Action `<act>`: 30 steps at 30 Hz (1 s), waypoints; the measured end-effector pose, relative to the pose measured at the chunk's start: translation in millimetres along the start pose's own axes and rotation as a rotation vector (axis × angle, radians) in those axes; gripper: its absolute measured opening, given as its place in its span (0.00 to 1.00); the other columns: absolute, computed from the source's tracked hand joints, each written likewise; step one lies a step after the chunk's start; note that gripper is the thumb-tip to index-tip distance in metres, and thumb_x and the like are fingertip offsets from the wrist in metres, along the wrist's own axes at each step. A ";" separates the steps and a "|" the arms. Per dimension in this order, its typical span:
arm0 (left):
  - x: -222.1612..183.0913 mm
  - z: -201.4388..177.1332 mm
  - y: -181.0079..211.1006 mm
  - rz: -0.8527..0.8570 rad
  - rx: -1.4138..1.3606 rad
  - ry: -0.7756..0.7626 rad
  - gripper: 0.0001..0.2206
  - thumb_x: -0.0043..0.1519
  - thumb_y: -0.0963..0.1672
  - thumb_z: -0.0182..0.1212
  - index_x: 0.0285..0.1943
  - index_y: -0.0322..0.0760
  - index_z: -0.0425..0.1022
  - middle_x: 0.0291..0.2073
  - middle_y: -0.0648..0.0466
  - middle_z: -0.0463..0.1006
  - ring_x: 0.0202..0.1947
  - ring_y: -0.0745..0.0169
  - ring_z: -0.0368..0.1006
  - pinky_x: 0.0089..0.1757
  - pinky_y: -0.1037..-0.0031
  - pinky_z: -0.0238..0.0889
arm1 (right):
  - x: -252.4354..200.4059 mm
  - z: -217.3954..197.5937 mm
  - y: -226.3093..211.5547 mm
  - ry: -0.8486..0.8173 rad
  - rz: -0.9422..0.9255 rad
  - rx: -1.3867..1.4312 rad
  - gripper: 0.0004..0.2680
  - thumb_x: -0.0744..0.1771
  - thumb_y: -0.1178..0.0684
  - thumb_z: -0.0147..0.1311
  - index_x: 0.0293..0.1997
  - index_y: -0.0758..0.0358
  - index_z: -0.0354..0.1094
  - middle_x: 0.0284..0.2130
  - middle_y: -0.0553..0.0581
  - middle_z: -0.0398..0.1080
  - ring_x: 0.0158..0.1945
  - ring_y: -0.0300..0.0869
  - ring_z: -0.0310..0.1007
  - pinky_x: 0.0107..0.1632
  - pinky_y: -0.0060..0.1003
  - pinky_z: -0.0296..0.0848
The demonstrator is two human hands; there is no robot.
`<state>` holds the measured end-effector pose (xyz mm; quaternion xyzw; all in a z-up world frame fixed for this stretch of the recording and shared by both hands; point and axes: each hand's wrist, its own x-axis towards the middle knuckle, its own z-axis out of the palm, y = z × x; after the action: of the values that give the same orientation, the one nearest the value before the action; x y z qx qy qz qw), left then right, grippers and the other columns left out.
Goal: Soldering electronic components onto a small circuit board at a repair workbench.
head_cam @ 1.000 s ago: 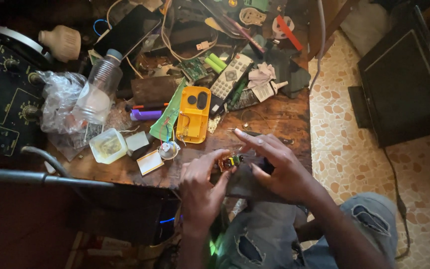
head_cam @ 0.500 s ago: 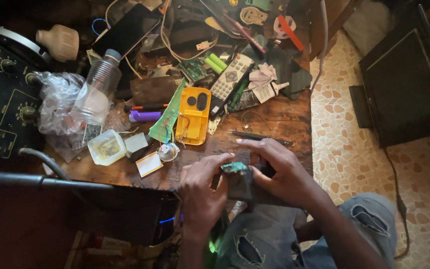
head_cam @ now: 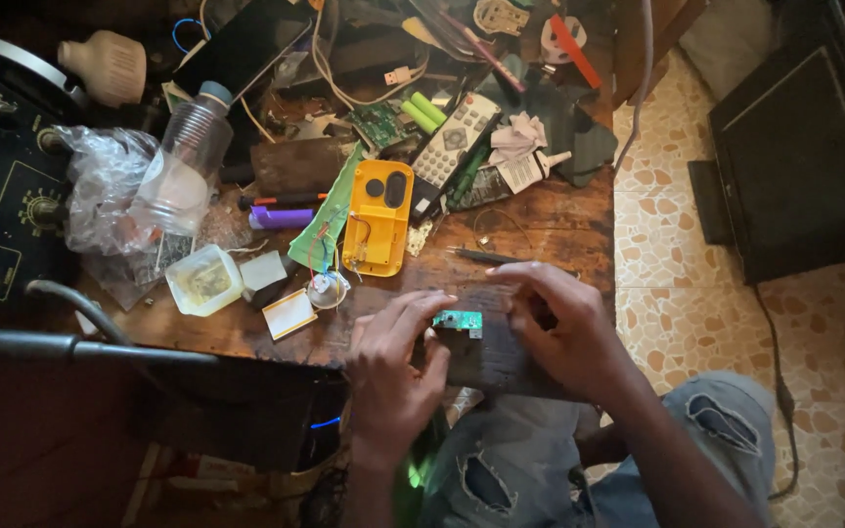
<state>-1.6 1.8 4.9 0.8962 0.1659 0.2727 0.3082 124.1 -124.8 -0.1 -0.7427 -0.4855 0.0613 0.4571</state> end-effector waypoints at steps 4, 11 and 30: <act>1.6 -7.1 2.7 0.005 -0.064 -0.058 0.15 0.47 0.39 0.49 0.43 0.44 0.69 0.42 0.57 0.73 0.44 0.62 0.68 0.40 0.70 0.54 | -2.6 0.5 3.5 0.024 0.121 0.024 0.03 0.62 0.59 0.44 0.35 0.61 0.61 0.20 0.49 0.60 0.20 0.34 0.54 0.25 0.28 0.54; -3.4 -0.5 1.9 0.064 0.040 0.014 0.08 0.52 0.47 0.54 0.39 0.48 0.71 0.41 0.60 0.72 0.44 0.62 0.67 0.41 0.67 0.53 | -3.8 6.1 10.2 0.107 0.022 -0.041 0.12 0.67 0.53 0.28 0.21 0.61 0.47 0.20 0.53 0.52 0.26 0.42 0.52 0.30 0.38 0.50; -4.2 12.7 2.2 0.080 0.192 0.102 0.08 0.50 0.49 0.55 0.37 0.52 0.73 0.39 0.68 0.74 0.41 0.68 0.67 0.40 0.70 0.53 | 5.0 -9.0 5.9 0.268 0.165 0.124 0.05 0.60 0.60 0.44 0.37 0.58 0.59 0.23 0.51 0.61 0.25 0.34 0.60 0.29 0.27 0.60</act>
<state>2.9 -7.6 -3.7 0.9125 0.1707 0.3130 0.2007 135.4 -127.2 2.4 -0.7521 -0.3530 0.0289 0.5559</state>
